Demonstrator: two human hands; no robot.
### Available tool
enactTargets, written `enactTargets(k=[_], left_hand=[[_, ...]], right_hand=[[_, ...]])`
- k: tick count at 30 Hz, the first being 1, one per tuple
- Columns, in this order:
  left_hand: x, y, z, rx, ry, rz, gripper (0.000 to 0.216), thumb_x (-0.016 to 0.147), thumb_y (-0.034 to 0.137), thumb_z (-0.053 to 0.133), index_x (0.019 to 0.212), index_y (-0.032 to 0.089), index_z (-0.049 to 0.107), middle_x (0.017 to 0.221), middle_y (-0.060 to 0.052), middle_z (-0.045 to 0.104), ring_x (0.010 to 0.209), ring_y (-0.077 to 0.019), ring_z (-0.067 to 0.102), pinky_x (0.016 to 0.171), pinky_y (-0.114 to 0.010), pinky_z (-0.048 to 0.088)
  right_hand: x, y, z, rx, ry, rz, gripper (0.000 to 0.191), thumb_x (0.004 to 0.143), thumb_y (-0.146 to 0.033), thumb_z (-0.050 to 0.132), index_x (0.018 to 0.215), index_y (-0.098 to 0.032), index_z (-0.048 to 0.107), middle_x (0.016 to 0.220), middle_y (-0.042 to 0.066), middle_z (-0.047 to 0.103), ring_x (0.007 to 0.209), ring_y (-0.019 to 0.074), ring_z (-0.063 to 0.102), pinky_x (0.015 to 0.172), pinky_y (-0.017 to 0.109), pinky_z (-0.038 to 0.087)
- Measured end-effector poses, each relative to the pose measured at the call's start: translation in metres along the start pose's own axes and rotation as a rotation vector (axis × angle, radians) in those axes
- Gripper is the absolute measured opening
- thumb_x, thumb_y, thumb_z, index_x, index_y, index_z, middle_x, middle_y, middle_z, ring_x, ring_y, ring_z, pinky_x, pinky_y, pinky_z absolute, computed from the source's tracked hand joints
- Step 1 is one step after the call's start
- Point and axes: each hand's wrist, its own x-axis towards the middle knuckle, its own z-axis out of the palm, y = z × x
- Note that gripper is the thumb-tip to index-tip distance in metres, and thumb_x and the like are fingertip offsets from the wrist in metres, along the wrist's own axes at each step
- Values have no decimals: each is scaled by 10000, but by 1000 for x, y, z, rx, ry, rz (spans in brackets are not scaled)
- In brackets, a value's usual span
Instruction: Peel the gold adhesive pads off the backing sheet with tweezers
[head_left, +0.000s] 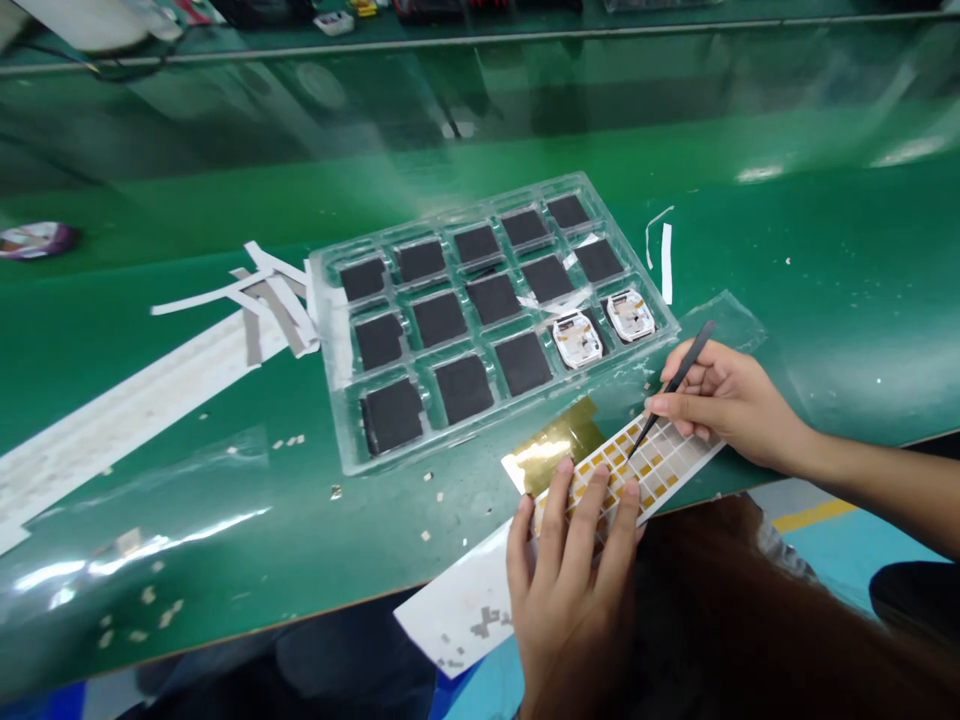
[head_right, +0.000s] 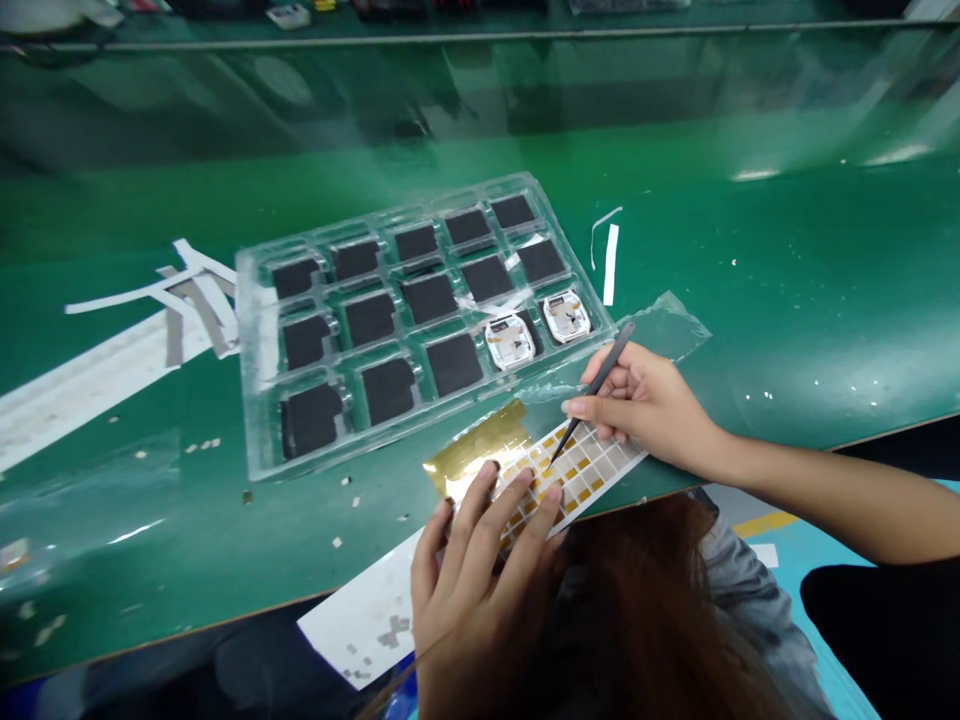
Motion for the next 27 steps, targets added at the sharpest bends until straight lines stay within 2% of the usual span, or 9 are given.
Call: enactTargets(k=[27], left_hand=[[1,0,-1,-19,-1,-5,363,777,194,632,1135,232,590,1159,-70,634,1224,-295,466,1014,-467,320]], right_hand=[[-1,0,0,-26,-2,2,327,653,-227,791,782,-189,493,455,-74,542,370,53,472,329,154,332]])
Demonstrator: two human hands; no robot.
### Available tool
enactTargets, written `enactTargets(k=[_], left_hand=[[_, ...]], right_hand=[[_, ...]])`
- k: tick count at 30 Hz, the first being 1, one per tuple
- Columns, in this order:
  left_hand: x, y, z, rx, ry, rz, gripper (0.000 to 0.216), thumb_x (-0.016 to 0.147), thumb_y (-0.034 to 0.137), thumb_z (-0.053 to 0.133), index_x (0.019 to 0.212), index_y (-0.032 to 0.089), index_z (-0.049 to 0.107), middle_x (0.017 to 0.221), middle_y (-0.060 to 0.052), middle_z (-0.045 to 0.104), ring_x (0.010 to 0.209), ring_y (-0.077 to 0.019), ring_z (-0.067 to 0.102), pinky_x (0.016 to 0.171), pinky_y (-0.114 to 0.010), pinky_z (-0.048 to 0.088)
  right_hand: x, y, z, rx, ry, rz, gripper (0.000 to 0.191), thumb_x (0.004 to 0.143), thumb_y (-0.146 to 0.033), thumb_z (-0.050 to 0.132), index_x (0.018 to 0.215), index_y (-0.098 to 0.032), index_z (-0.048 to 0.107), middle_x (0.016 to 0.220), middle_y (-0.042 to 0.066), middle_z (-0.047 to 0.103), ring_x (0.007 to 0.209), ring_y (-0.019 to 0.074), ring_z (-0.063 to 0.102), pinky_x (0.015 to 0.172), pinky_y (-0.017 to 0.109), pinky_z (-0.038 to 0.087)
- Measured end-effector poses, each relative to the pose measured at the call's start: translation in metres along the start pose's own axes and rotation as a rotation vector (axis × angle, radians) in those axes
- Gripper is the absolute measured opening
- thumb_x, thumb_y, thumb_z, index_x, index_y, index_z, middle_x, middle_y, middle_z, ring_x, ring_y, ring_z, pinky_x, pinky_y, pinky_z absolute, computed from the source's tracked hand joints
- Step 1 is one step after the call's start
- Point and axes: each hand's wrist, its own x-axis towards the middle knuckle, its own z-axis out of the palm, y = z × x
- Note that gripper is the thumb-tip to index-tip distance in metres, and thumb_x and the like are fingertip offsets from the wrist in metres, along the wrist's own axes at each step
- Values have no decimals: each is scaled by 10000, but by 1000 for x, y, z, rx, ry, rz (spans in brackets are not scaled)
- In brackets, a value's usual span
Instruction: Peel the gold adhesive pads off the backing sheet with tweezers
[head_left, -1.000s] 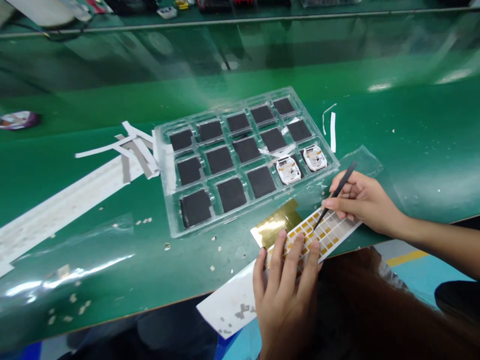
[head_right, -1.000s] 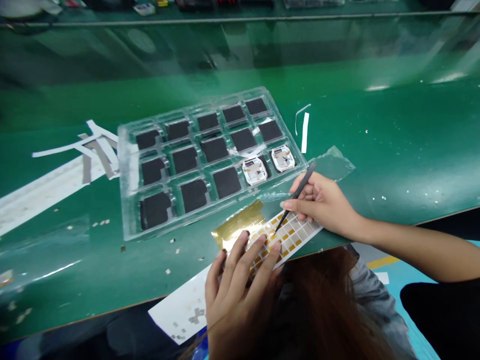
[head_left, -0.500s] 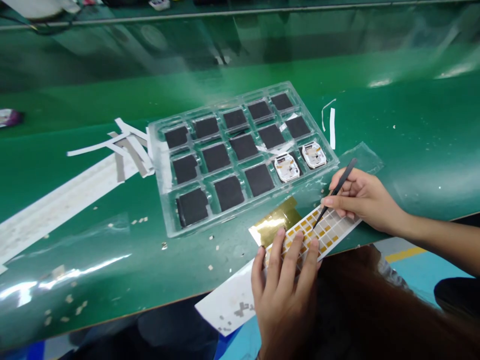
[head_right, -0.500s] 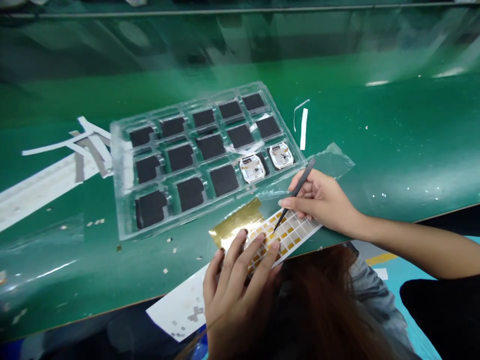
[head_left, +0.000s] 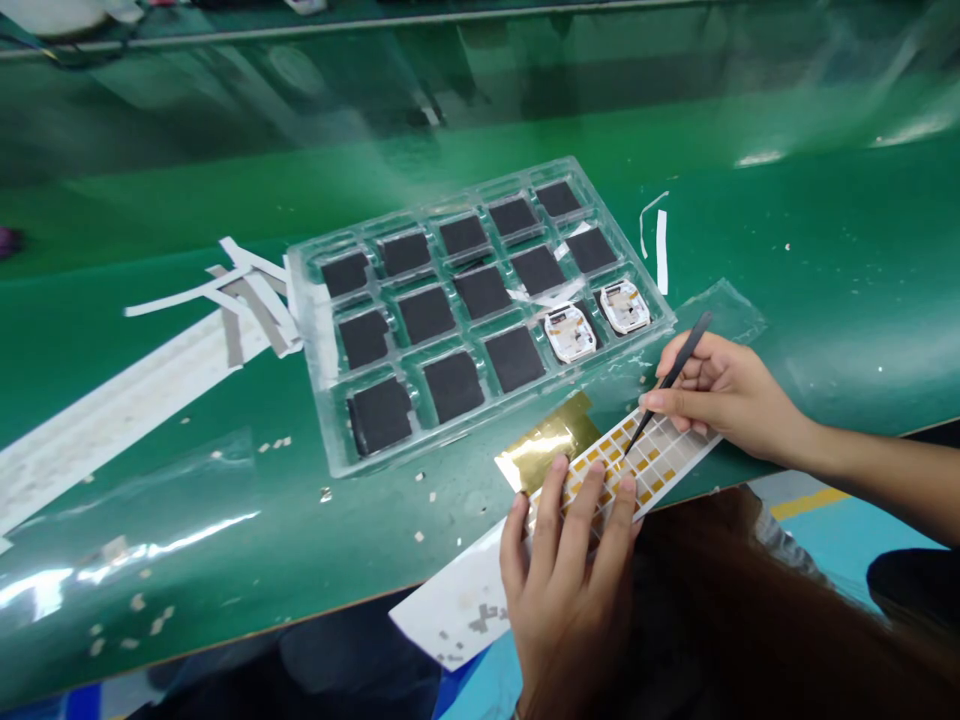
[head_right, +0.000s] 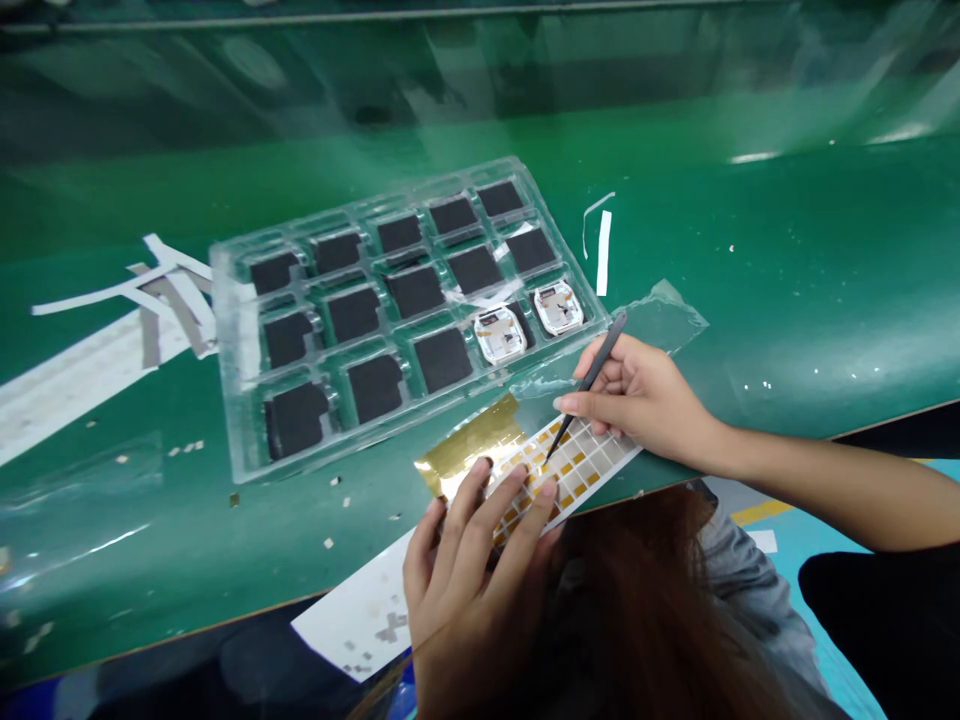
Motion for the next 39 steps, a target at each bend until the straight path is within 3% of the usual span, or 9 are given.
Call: enactTargets(k=[12,20,24,28,32,36,39], left_hand=[[-1,7,9,-46,115,-62,242,854,185,523,1070,207,629,1101,-32,667,1249,-275,437,1058,-469,267],[-3,2,8,59,-2,38,315,854,220,519,1162,219,583,1227,45,600,1305,-289,345,1135,-483,163],[-5,7,16,170,72,48,262,856,295,513,1092,263,622,1272,86,562,1282,-284,374,1153,-494,117],[2,7,27,288,179,81,198,855,339,501,982,313,651,1315,137,510,1225,-268,437,1147,-535,90],[5,2,28,326,273,86,220,881,284,441,910,298,658,1208,135,594,1221,-238,438,1143,-548,69],[-1,-2,27,244,213,96,356,925,268,294,1024,261,636,1235,105,586,1234,-207,425,1160,-480,38],[-6,-3,26,130,112,28,391,927,240,254,1102,249,604,1251,89,578,1262,-187,400,1166,-419,32]], right_hand=[[-1,1,0,37,-19,-7,314,650,-173,780,781,-175,494,461,-81,542,378,42,480,336,127,336],[2,6,-4,203,34,7,318,645,-181,785,753,-185,486,493,-87,518,400,26,457,357,113,296],[-6,1,-10,232,90,34,355,616,-246,819,759,-194,498,538,-79,528,437,20,449,378,93,305],[0,-8,-30,175,205,-40,413,558,-313,854,831,-206,562,691,-24,640,521,45,516,440,96,410],[9,-19,-36,115,150,-35,400,552,-316,859,837,-178,614,773,31,683,606,85,589,538,137,496],[8,-18,-19,152,58,-26,325,581,-284,840,781,-162,615,827,46,690,676,93,623,634,172,518],[16,-10,-8,172,38,-19,345,550,-296,839,758,-156,602,759,23,678,612,80,618,606,181,516]])
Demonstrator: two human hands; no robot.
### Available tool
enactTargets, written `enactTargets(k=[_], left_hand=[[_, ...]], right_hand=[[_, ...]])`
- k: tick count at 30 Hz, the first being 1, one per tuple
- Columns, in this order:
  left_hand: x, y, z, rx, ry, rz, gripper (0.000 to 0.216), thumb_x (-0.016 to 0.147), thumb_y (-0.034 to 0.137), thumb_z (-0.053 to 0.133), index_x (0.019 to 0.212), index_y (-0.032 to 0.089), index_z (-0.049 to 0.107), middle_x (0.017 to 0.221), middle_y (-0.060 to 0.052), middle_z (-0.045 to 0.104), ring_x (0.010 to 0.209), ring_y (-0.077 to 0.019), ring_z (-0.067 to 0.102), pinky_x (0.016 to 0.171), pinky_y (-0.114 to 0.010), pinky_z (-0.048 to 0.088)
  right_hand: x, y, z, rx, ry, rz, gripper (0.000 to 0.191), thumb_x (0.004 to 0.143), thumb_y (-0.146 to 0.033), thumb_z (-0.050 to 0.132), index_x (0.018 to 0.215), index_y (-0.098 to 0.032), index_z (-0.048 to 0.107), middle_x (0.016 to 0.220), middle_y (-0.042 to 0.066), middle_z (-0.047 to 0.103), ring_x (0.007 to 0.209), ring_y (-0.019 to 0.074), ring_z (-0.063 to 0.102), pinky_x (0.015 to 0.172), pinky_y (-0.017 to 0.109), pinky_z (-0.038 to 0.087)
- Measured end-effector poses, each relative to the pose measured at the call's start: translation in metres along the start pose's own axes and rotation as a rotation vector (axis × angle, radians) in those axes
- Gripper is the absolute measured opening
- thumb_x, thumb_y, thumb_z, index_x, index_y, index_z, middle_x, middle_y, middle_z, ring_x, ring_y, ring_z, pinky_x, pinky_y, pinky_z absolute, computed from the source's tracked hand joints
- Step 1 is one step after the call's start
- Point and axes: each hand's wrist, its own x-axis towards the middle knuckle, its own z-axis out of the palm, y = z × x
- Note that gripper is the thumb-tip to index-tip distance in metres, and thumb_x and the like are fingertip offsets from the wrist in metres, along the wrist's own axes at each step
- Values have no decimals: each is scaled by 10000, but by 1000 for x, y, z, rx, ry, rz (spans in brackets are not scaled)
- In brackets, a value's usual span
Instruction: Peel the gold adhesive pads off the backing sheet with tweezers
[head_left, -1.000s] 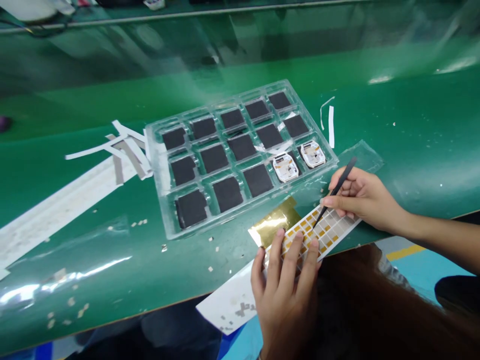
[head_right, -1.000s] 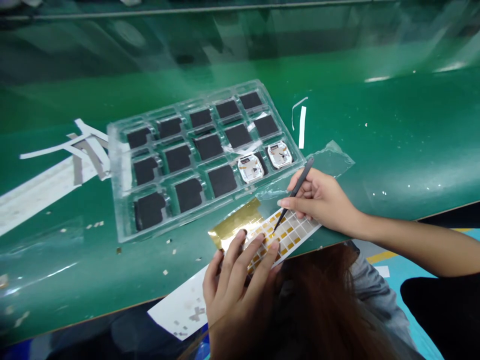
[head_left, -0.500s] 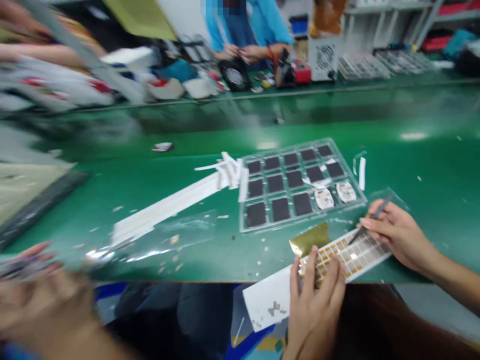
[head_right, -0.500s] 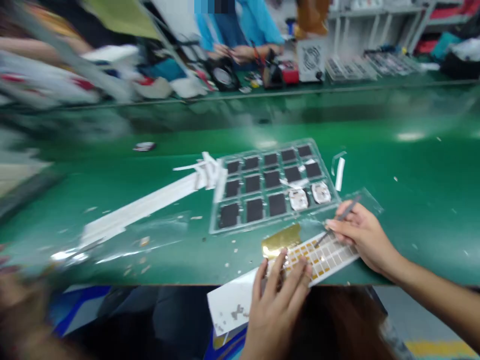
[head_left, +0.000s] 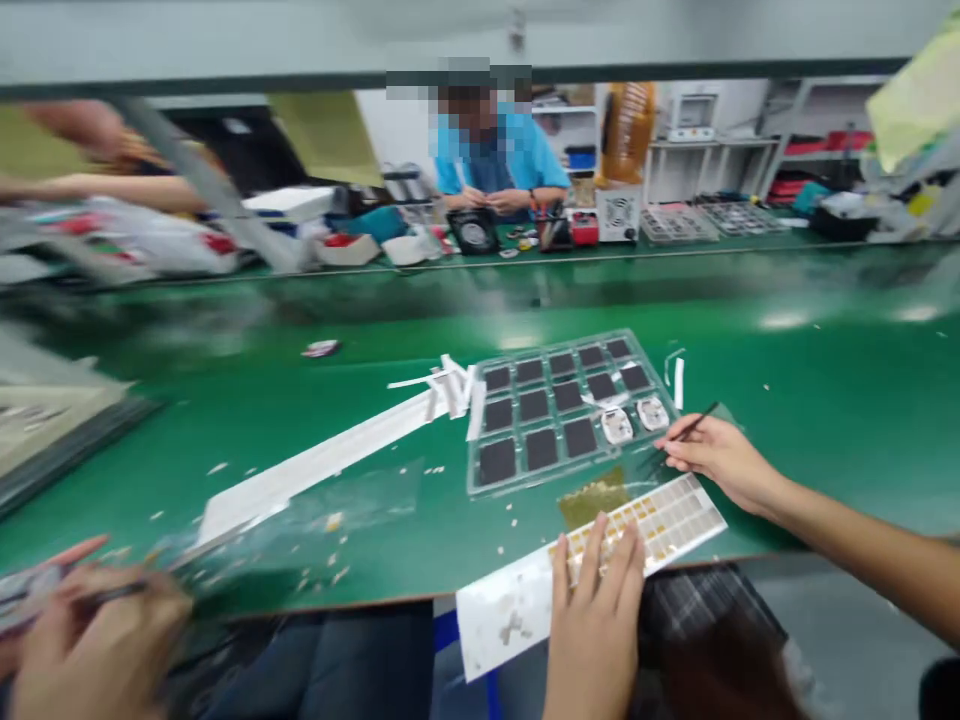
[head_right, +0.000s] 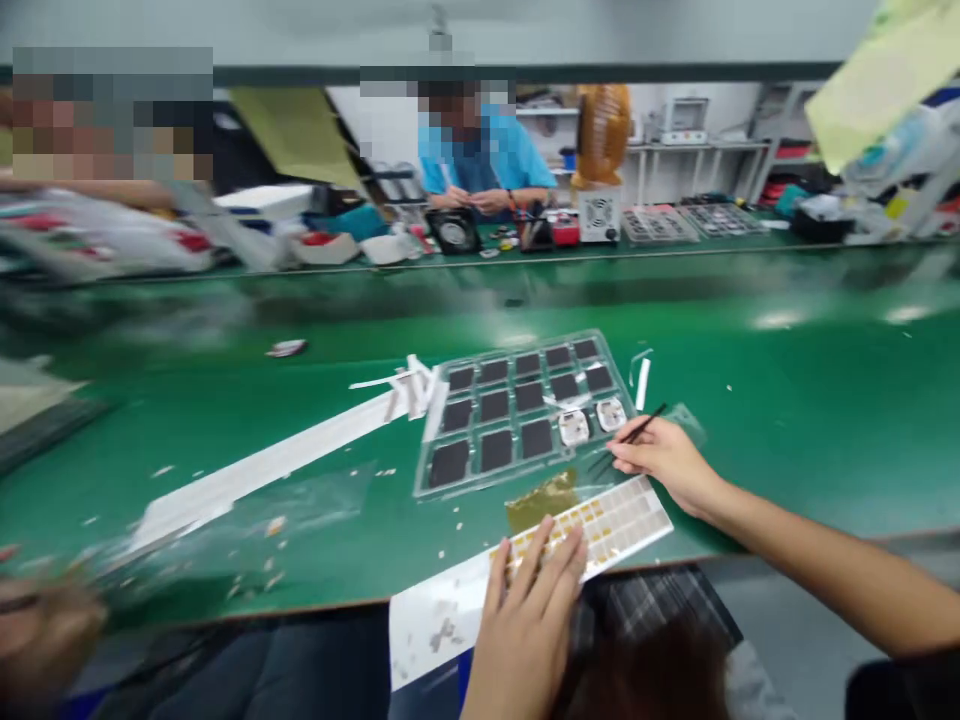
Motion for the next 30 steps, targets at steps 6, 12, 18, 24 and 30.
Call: enactTargets(k=[6,12,18,24,30], left_hand=[[-2,1,-11,-56,-145,-38,341,889,193,369,1168,235,560,1263,2,576,1279,-230,395,1131,-485,132],[1,2,-15,-49,-145,-19,310,895,205,394,1152,222,567,1249,13,586,1254,-220,430,1135,-469,117],[2,3,-16,-157,-108,-62,297,888,202,433,1151,216,570,1246,15,587,1266,-217,421,1146,-446,97],[0,4,-15,-203,-100,-95,313,873,184,459,1165,230,564,1255,21,580,1265,-229,423,1144,-467,96],[1,6,-16,-201,-104,-91,318,863,161,467,1160,220,566,1271,20,566,1267,-236,420,1145,-473,95]], right_hand=[[10,18,5,39,48,-1,334,534,-269,834,714,-144,582,596,-1,640,499,89,595,501,198,498],[13,22,10,32,95,-55,348,536,-252,826,737,-161,557,554,-27,630,487,94,599,491,208,499],[14,21,10,0,122,-69,344,551,-255,822,753,-154,561,541,-28,621,482,91,587,471,207,476],[12,17,10,-31,114,-57,325,563,-251,816,744,-148,567,521,-24,618,458,87,568,452,210,456],[12,16,11,-40,104,-47,320,577,-265,807,739,-146,558,508,-29,609,452,79,561,452,198,452]])
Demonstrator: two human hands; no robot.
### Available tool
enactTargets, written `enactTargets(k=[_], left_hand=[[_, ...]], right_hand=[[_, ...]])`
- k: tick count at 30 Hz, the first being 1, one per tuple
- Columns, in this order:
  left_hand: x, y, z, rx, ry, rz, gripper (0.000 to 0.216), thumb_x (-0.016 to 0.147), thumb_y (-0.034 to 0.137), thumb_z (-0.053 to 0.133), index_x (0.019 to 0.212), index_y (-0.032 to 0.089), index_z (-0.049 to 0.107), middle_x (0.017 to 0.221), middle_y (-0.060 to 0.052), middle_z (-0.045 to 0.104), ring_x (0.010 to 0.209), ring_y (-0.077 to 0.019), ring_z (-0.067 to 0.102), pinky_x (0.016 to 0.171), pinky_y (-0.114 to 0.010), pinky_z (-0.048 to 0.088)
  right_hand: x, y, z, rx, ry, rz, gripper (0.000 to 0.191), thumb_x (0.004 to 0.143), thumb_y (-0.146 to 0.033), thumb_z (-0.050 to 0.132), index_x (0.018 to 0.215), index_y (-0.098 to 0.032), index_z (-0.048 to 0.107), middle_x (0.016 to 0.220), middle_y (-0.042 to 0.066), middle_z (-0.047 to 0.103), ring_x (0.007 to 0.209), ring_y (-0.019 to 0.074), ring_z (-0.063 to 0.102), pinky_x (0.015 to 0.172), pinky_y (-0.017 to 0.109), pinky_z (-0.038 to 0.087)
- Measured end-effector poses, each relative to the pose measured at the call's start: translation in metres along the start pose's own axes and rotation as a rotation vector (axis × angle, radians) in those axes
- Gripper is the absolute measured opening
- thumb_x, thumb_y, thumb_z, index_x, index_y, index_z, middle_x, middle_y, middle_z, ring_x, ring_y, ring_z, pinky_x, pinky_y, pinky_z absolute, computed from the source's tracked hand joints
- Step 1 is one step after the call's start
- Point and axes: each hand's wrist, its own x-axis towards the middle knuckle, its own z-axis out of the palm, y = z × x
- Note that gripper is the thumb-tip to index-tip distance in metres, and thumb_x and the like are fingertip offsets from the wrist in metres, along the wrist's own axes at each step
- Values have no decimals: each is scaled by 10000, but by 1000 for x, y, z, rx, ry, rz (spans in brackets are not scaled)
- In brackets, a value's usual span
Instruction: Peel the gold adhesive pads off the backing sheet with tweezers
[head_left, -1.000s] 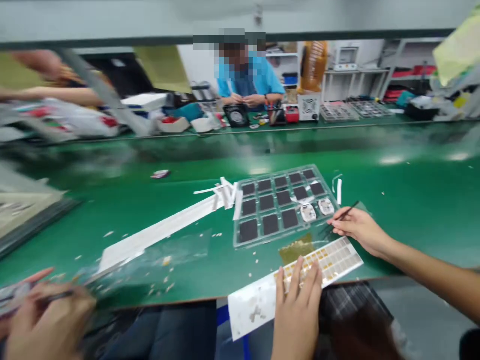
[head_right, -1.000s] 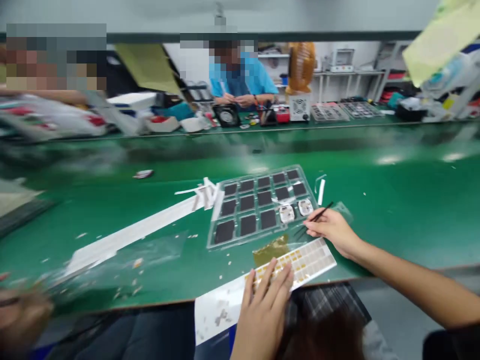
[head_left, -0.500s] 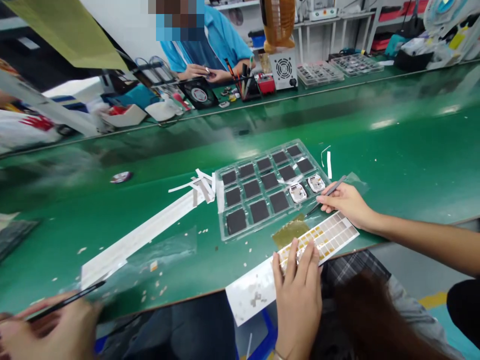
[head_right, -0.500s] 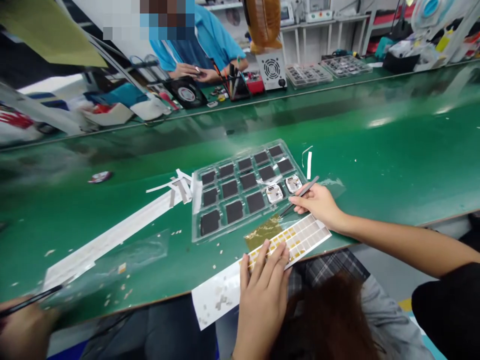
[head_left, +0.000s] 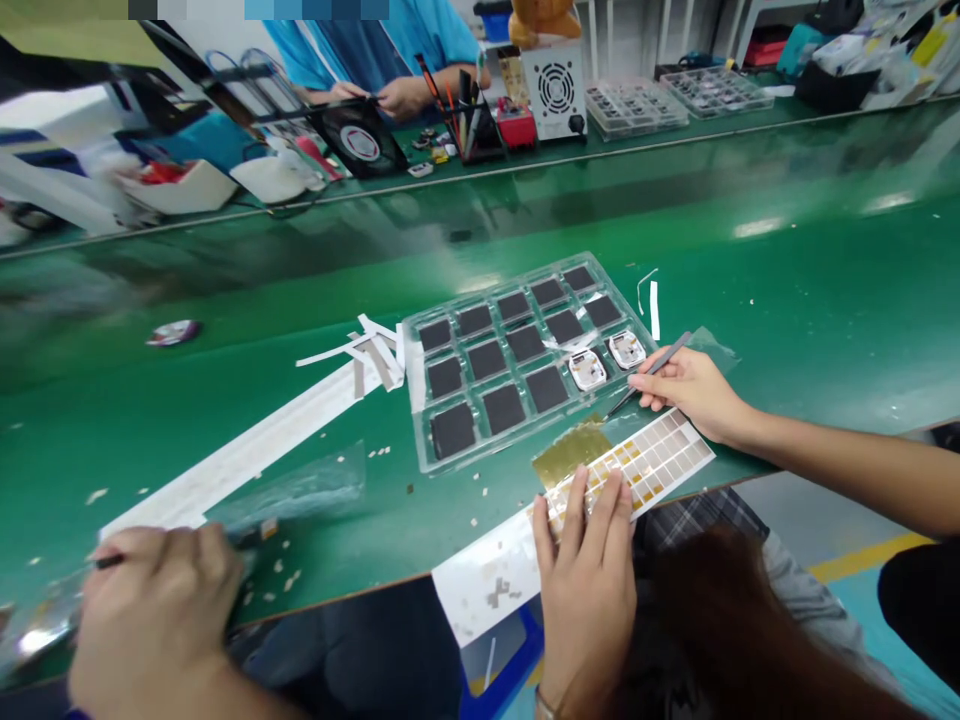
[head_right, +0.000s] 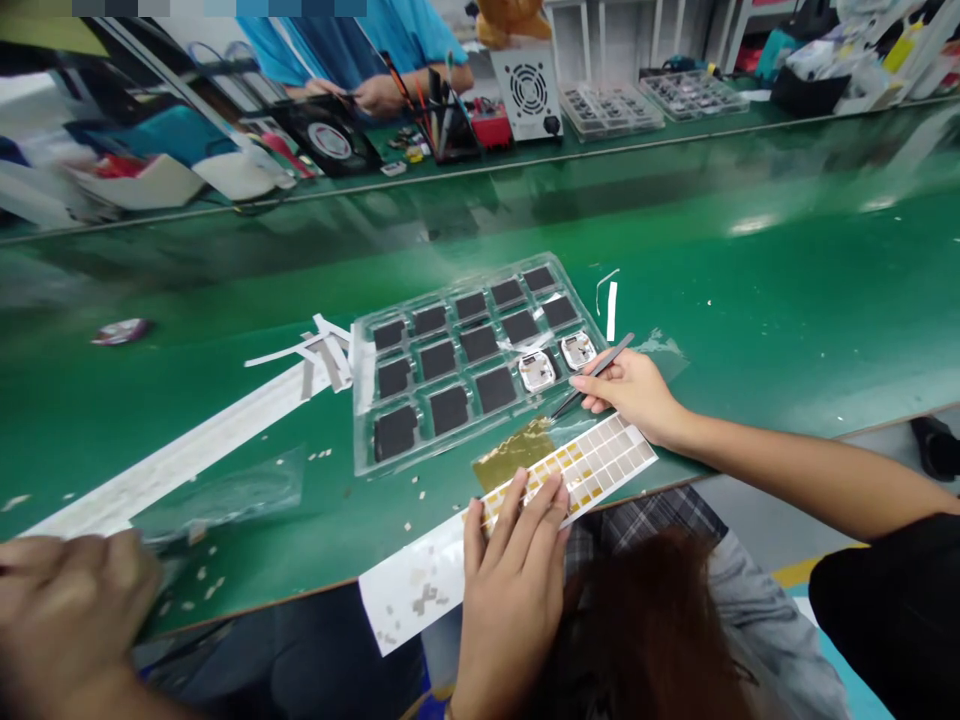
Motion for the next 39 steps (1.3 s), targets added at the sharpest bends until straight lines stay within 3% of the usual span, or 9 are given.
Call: enactTargets(k=[12,17,24,30,39], left_hand=[[0,1,2,33,24,-7,276,864,199,494,1124,214,585,1217,-6,609,1264,-218,427,1150,-480,96],[0,0,4,19,75,6,292,881,174,423,1113,218,595,1200,-3,620,1250,-211,444,1149,-469,103],[0,2,4,38,34,-16,301,868,171,454,1131,220,591,1221,0,606,1259,-216,433,1153,-471,90],[-2,7,9,82,87,-52,364,860,219,502,1217,274,539,1202,1,619,1246,-220,449,1148,-475,111],[2,13,17,80,179,-73,299,841,279,552,1136,272,599,1149,8,649,1207,-257,486,1127,-511,137]], right_hand=[[-1,0,1,-18,-4,-2,303,583,-244,808,738,-145,567,508,-18,613,427,78,539,432,195,430],[-1,0,1,8,0,6,287,580,-254,805,705,-151,568,512,-28,596,420,69,505,420,195,395],[-18,-9,-8,70,12,-34,292,607,-258,794,732,-162,548,605,-6,629,440,56,488,400,184,349],[-42,-4,-18,-29,43,-45,297,638,-284,780,754,-191,523,490,-58,543,410,75,475,388,198,340],[-39,8,-14,-59,-28,-20,302,648,-315,768,742,-195,507,470,-69,514,398,71,445,378,191,312]])
